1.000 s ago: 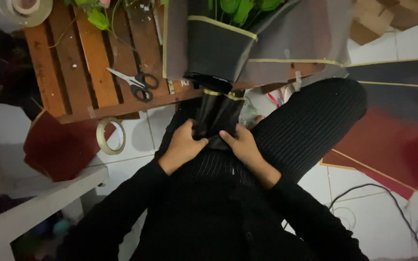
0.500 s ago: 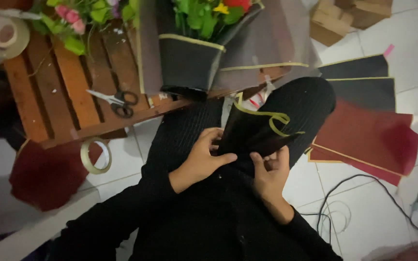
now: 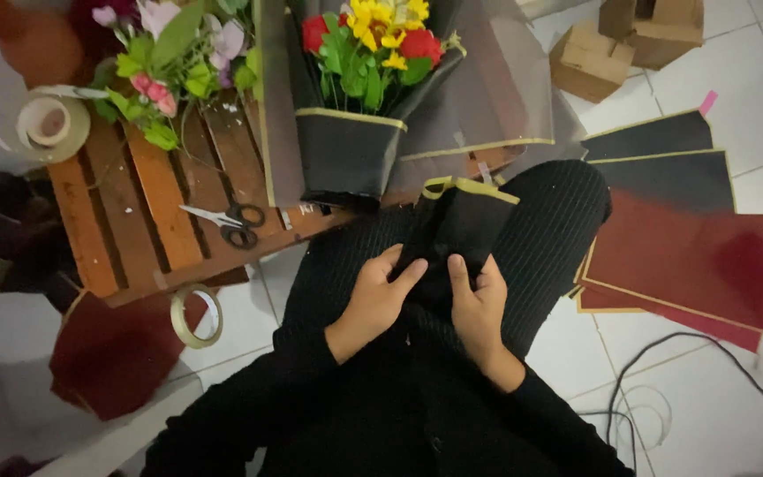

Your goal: Wrapping a flower bouquet with decorative paper and securing it with tape.

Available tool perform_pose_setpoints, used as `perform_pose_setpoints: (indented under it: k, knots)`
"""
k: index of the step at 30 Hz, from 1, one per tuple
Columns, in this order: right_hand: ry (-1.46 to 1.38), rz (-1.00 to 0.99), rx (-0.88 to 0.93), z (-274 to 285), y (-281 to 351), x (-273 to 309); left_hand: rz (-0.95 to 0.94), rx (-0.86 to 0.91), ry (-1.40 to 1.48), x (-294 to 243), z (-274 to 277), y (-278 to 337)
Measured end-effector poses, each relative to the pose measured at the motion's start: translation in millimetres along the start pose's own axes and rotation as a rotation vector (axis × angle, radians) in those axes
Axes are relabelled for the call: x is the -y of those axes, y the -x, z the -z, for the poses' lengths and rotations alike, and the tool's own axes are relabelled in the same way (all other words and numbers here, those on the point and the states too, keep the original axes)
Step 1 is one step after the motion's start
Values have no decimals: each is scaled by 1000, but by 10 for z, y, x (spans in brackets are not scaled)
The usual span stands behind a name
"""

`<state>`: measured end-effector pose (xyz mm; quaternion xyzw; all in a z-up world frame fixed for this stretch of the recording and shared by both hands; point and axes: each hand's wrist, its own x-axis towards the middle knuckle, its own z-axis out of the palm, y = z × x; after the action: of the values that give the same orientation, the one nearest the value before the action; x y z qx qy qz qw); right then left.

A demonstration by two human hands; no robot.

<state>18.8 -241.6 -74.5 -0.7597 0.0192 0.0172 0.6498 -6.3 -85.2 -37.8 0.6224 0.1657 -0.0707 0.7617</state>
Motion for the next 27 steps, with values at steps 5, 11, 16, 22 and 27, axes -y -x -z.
perform_pose_setpoints:
  k: [5, 11, 16, 22, 27]
  knots:
    - [19, 22, -3, -106, -51, -50, -14, -76, 134, -12, 29, -14]
    - [-17, 79, 21, -239, -176, -175, -112, -138, 98, 15, 151, -113]
    - [9, 219, 24, -544, -389, 150, -196, -211, 42, -106, 370, -281]
    - [116, 364, 34, -951, -902, 4, -294, -322, -102, -535, 782, -568]
    - [55, 272, -63, -1299, -1324, -178, -449, -437, -310, -673, 927, -946]
